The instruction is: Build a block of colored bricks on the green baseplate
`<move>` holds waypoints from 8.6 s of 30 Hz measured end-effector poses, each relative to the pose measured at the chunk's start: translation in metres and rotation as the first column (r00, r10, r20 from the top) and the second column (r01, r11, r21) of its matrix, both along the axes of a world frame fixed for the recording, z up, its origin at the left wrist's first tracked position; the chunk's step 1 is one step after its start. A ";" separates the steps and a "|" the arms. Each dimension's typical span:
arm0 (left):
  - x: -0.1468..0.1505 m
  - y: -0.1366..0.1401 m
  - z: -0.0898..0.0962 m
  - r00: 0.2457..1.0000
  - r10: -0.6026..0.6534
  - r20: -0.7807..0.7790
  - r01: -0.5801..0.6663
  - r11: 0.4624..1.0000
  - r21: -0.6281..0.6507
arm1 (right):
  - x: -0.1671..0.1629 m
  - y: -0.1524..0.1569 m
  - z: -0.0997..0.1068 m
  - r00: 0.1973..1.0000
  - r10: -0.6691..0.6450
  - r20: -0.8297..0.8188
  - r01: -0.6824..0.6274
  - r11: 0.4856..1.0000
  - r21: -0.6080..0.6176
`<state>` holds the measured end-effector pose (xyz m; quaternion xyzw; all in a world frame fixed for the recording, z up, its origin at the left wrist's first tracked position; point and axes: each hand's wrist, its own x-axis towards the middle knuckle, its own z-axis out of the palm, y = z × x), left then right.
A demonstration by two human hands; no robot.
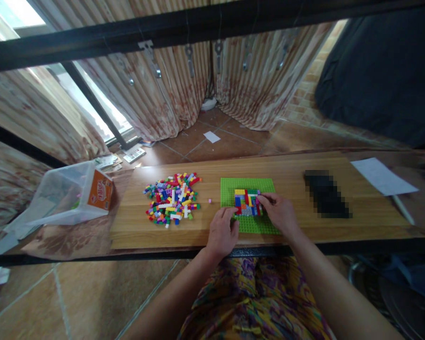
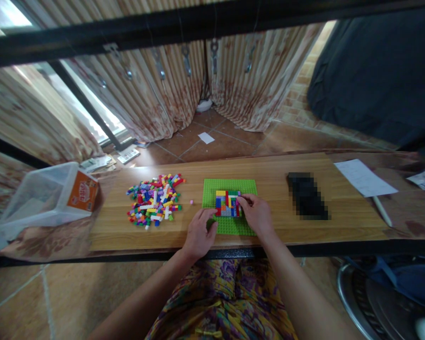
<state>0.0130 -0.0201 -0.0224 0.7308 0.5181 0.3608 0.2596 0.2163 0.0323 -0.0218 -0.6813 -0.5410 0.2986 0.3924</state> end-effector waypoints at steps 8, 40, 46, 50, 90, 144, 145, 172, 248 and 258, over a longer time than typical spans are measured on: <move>-0.001 0.003 0.000 0.999 0.003 0.050 -0.002 1.000 -0.025 | -0.002 0.002 0.006 0.998 0.013 0.063 -0.013 1.000 0.002; 0.015 0.005 0.050 0.675 0.290 0.679 0.288 0.743 -0.604 | -0.047 -0.085 0.041 0.967 0.206 -0.148 -0.177 0.966 0.189; 0.021 0.004 0.054 0.611 0.317 0.725 0.337 0.724 -0.601 | -0.043 -0.084 0.048 0.988 0.144 -0.055 -0.122 0.950 0.288; 0.023 0.004 0.054 0.587 0.336 0.737 0.351 0.714 -0.606 | -0.041 -0.082 0.049 0.987 0.164 -0.001 -0.154 0.930 0.333; 0.005 0.018 0.012 0.895 0.162 0.416 0.027 0.910 -0.413 | 0.003 -0.020 0.016 0.996 0.062 -0.070 -0.060 0.997 0.042; 0.008 0.011 0.016 0.934 0.154 0.322 -0.013 0.916 -0.400 | -0.003 -0.020 0.013 0.998 0.051 0.037 -0.055 0.993 0.109; 0.009 0.010 0.016 0.932 0.142 0.333 0.004 0.915 -0.403 | -0.005 -0.020 0.011 0.994 0.080 0.078 -0.089 0.990 0.113; -0.142 -0.011 0.012 0.865 0.428 -0.261 -0.419 0.903 0.092 | 0.001 -0.005 -0.022 0.939 0.062 0.338 -0.133 0.973 0.190; 0.047 0.049 0.027 0.954 0.119 -0.274 -0.098 0.991 0.088 | -0.009 -0.010 -0.010 0.998 0.048 0.049 -0.061 0.947 0.315; 0.047 0.049 0.025 0.939 0.105 -0.326 -0.077 0.992 0.100 | -0.010 -0.010 -0.007 0.997 0.043 0.060 -0.060 0.947 0.314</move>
